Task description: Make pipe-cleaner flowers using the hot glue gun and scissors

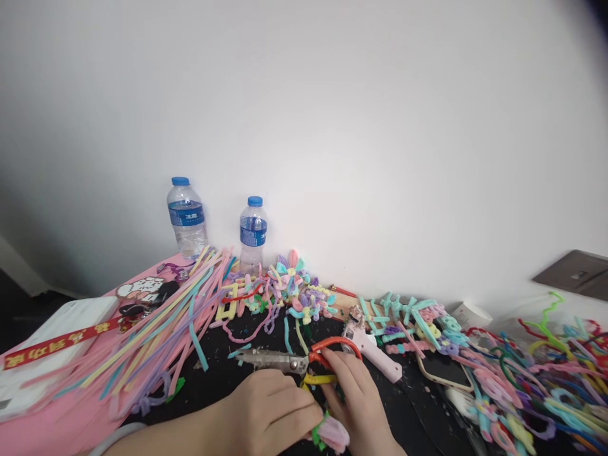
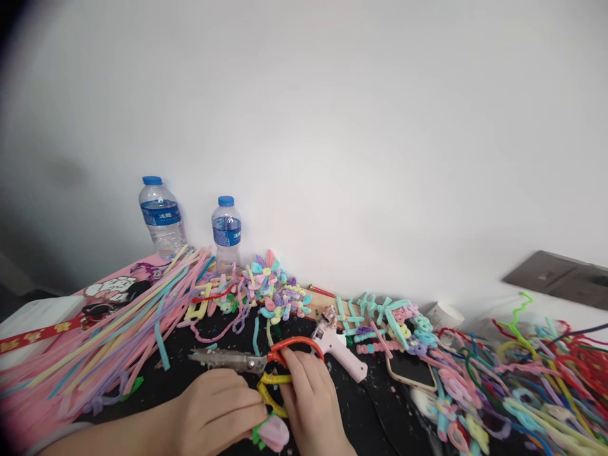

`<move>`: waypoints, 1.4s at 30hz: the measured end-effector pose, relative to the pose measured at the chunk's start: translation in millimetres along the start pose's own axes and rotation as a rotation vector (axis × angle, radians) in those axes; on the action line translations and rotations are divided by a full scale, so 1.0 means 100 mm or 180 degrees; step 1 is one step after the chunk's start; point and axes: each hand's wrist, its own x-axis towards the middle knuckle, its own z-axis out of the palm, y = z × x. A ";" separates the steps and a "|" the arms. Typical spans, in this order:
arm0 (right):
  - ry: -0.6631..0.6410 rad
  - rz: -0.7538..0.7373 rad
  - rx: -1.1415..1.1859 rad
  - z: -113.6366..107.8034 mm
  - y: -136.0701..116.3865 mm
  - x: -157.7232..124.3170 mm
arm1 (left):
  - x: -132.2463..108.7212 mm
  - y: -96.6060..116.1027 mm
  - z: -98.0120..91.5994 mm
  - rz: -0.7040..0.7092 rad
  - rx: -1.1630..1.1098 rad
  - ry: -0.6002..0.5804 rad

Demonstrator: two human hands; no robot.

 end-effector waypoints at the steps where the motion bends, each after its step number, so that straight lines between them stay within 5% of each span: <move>1: 0.0037 0.0006 0.0058 0.00 0.00 0.00 | 0.00 0.00 0.00 -0.0004 -0.0006 -0.0023; 8: -0.0127 -0.0156 0.0415 -0.05 -0.11 0.10 | -0.02 -0.01 0.06 -0.0404 -0.0341 0.0042; 16: -0.0562 -0.0171 0.0688 0.00 -0.28 0.16 | 0.01 -0.14 0.13 -0.2693 -0.1549 0.0257; 21: -0.0524 0.0137 0.1048 -0.10 -0.34 0.19 | 0.05 -0.21 0.13 -0.3360 -0.2082 0.0532; 27: -0.0074 0.0809 0.1201 -0.13 -0.27 0.14 | 0.05 -0.20 0.13 -0.3237 -0.2390 0.0380; 32: -0.0261 0.0777 0.1221 -0.07 -0.23 0.13 | 0.04 -0.17 0.16 -0.2920 -0.2563 -0.0101; 42: -0.0419 0.0974 0.1285 -0.05 -0.23 0.14 | 0.03 -0.18 0.17 -0.3031 -0.2703 -0.0179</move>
